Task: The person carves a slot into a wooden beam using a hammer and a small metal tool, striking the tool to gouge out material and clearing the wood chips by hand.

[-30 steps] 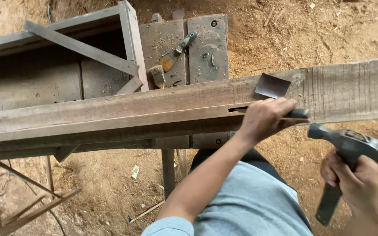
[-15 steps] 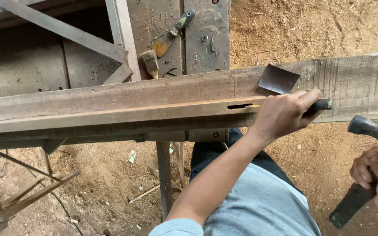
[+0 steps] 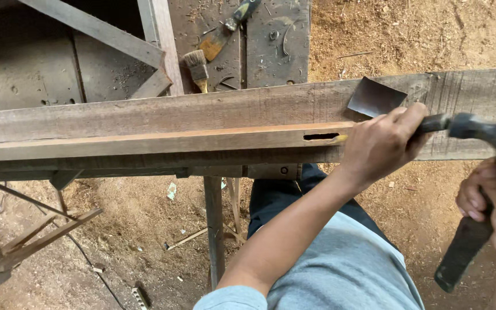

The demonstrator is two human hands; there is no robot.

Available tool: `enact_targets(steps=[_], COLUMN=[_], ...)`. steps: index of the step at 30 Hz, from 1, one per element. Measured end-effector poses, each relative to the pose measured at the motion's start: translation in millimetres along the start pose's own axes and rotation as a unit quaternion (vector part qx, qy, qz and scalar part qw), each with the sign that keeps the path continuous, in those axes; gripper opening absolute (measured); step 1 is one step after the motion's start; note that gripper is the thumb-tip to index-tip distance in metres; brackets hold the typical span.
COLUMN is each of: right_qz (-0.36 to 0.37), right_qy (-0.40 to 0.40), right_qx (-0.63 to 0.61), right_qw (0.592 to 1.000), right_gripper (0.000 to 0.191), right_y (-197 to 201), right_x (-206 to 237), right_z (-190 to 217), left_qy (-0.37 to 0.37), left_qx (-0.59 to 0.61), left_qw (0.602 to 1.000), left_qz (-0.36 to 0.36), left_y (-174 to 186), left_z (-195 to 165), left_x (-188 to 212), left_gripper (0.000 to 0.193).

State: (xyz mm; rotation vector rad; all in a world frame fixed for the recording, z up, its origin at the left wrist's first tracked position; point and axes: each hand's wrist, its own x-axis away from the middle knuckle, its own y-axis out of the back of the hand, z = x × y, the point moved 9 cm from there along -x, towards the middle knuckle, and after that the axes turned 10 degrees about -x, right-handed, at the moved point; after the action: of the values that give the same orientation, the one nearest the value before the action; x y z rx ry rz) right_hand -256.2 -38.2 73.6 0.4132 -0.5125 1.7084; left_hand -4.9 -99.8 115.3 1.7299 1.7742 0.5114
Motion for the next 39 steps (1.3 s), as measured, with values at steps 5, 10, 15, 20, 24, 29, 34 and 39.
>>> enact_targets(steps=[5, 10, 15, 20, 24, 29, 34, 39], right_qz=[0.011, 0.014, -0.026, -0.024, -0.036, -0.028, 0.008, 0.040], right_qy=[-0.005, 0.002, -0.012, -0.014, 0.000, -0.003, -0.021, 0.012], right_qx=[-0.062, -0.006, 0.011, 0.046, -0.028, 0.029, -0.021, 0.065], right_qw=[0.998, 1.000, 1.000, 0.999, 0.999, 0.999, 1.000, 0.997], right_gripper=[0.050, 0.040, 0.044, 0.024, 0.016, 0.021, 0.047, 0.017], right_y=[-9.2, -20.3, -17.0, -20.2, -21.2, -20.1, -26.9, -39.6], right_x=[-0.9, -0.8, -7.0, -8.5, -6.1, -6.5, -6.8, -7.8], right_z=[10.7, 21.6, 27.6, 29.5, 31.2, 25.7, 20.3, 35.8], left_qy=[-0.008, 0.013, -0.006, 0.005, -0.006, -0.003, -0.005, -0.005], left_qx=[0.002, -0.010, -0.004, -0.010, -0.002, -0.007, -0.003, -0.015], left_qw=[1.000, 1.000, 0.999, 1.000, 0.999, 1.000, 0.999, 0.999], left_qz=[-0.030, 0.016, -0.041, -0.015, -0.039, -0.024, -0.039, -0.047], left_y=[7.4, -0.8, 7.9, 1.4, 4.4, 1.0, 7.1, 13.1], left_z=[2.7, 6.9, 4.6, 8.3, 8.6, 12.0, 12.8, 15.9], left_x=[-0.7, -0.8, 2.6, 5.5, 6.7, 8.5, 9.4, 12.8], left_gripper=[0.020, 0.020, 0.020, 0.019, 0.021, 0.019, 0.024, 0.023])
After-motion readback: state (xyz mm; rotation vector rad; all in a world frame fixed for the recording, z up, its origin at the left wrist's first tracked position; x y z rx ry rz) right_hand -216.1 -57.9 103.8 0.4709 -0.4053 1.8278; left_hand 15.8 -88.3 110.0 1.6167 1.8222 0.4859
